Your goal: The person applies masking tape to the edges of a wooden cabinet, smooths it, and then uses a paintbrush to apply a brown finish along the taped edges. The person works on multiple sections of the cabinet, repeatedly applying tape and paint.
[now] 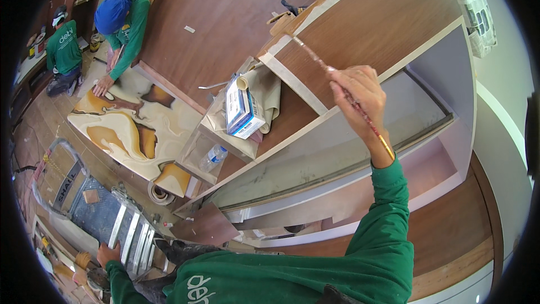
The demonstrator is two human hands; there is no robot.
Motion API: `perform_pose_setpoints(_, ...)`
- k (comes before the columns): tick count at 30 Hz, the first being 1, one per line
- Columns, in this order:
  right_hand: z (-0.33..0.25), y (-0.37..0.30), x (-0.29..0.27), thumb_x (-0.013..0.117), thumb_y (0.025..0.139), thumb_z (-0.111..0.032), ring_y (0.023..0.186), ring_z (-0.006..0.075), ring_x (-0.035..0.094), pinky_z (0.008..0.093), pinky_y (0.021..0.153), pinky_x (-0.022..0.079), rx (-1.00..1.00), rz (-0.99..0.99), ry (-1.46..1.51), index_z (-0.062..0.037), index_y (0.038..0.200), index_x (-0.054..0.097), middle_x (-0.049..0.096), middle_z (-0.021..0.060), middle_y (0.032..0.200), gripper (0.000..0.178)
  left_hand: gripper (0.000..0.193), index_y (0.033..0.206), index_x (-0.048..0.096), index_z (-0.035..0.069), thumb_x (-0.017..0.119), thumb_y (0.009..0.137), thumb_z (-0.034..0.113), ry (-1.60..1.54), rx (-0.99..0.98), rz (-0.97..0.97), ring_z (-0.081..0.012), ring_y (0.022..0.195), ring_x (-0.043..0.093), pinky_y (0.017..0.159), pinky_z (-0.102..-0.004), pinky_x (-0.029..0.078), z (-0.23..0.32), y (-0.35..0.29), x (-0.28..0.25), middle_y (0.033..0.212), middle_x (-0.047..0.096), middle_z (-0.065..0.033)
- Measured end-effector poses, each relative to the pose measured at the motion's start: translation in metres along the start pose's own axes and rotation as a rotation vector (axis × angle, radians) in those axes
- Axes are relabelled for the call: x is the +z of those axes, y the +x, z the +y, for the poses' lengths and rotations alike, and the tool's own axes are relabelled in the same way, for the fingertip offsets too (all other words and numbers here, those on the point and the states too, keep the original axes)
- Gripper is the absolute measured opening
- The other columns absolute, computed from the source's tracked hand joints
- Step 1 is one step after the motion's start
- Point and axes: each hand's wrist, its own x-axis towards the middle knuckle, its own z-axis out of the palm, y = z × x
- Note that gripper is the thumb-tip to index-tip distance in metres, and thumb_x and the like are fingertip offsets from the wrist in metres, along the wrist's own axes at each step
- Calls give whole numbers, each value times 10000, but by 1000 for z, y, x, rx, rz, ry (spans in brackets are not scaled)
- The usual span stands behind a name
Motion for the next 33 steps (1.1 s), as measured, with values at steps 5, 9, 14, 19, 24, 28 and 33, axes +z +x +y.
perform_pose_setpoints(5,9,16,-19,773,777,52,869,223,653,341,806,497,57,113,-47,-26,1040,771,749,65,931,275,560,859,702,-21,814,728,512,-2,-8,-10,-473,828,708,773,-553,564,-5,1,6,831,716,-270)
perform_pose_setpoints(9,6,17,-26,758,800,65,868,221,660,329,807,509,62,-6,43,-17,1051,771,754,67,929,264,566,867,703,-22,819,723,512,-4,-10,-22,-475,835,706,778,-554,563,-5,2,6,833,714,-274)
perform_pose_setpoints(14,18,27,-32,748,817,62,882,211,668,316,788,528,67,96,-31,-11,1063,771,758,79,936,257,564,858,696,-20,820,728,514,6,9,8,-473,830,705,768,-557,562,-6,1,8,833,713,-275)
perform_pose_setpoints(19,15,26,-34,746,818,59,884,210,668,316,785,526,111,120,-37,-17,1065,772,760,81,949,260,567,853,689,-22,821,729,515,8,-3,21,-473,836,704,769,-558,559,-9,2,15,839,714,-272)
perform_pose_setpoints(24,2,10,-19,758,797,54,863,221,662,332,801,503,79,-14,49,-25,1060,775,753,73,932,275,577,857,688,-23,823,724,522,-1,-20,-39,-473,853,702,776,-559,559,-5,2,6,858,717,-263)
perform_pose_setpoints(28,1,4,-17,768,782,50,855,226,661,338,809,495,109,45,52,-32,1053,776,749,68,921,283,574,860,690,-21,827,722,520,-1,-14,-4,-470,860,704,775,-557,560,-2,-1,1,866,720,-261)
perform_pose_setpoints(33,-2,-2,-10,774,776,51,849,222,656,335,804,489,67,-45,95,-33,1042,775,749,63,923,279,588,874,694,-15,829,716,535,-5,-22,-39,-464,856,706,774,-550,560,-3,1,2,864,721,-258)
